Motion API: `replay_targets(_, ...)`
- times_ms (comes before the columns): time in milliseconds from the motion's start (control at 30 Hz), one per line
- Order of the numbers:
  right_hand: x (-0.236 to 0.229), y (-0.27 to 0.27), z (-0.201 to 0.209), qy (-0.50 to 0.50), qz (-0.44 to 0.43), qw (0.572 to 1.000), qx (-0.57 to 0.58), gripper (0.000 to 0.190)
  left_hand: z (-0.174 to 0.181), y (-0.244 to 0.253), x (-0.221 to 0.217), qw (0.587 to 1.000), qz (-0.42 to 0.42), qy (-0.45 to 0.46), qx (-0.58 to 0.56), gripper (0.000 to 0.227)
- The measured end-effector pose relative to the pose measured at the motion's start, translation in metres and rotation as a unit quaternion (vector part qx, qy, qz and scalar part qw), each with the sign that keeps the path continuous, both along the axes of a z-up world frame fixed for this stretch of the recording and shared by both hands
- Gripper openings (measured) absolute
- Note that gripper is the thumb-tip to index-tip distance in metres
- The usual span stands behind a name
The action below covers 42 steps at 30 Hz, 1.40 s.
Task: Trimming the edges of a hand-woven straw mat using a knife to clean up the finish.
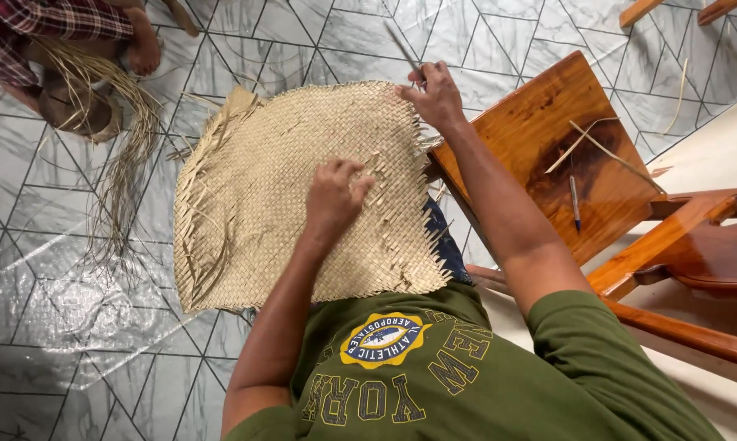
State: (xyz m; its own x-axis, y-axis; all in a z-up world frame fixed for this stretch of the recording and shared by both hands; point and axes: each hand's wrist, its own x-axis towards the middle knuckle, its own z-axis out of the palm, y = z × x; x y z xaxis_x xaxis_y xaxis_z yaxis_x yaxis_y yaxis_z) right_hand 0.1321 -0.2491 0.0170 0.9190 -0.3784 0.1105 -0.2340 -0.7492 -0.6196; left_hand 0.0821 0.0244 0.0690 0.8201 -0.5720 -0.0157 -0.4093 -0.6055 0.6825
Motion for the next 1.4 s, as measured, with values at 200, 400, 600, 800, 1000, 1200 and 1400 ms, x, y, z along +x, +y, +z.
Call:
replay_targets(200, 0.019, 0.001, 0.005, 0.039, 0.036, 0.970, 0.238, 0.032, 0.045, -0.003, -0.098, 0.948, -0.317, -0.020, -0.015, 0.047)
replay_targets(400, 0.010, 0.006, 0.005, 0.019, -0.050, 0.958, 0.281, 0.010, 0.035, 0.043, -0.107, 0.953, -0.269, -0.100, -0.093, 0.025)
replay_targets(600, -0.009, -0.003, 0.013, 0.042, -0.085, 0.957, 0.274, 0.008, 0.028, 0.108, -0.099, 0.968, -0.218, -0.123, 0.004, 0.027)
replay_targets(800, -0.002, -0.002, 0.004, 0.065, -0.067, 0.980, 0.174, 0.011, -0.012, 0.130, -0.097, 0.961, -0.178, -0.183, 0.106, 0.026)
replay_targets(1000, -0.013, -0.006, -0.020, -0.104, -0.091, 0.989, 0.046, 0.064, -0.047, 0.134, -0.091, 0.955, -0.178, -0.232, -0.040, 0.012)
replay_targets(1200, -0.089, 0.070, 0.089, -0.120, -0.028, 0.957, 0.261, 0.031, 0.022, 0.119, -0.037, 0.979, -0.169, 0.106, -0.051, 0.030)
replay_targets(1400, -0.129, 0.087, 0.022, -0.097, 0.022, 0.895, 0.436, 0.047, -0.088, 0.015, 0.036, 0.998, 0.023, 0.011, -0.065, 0.025)
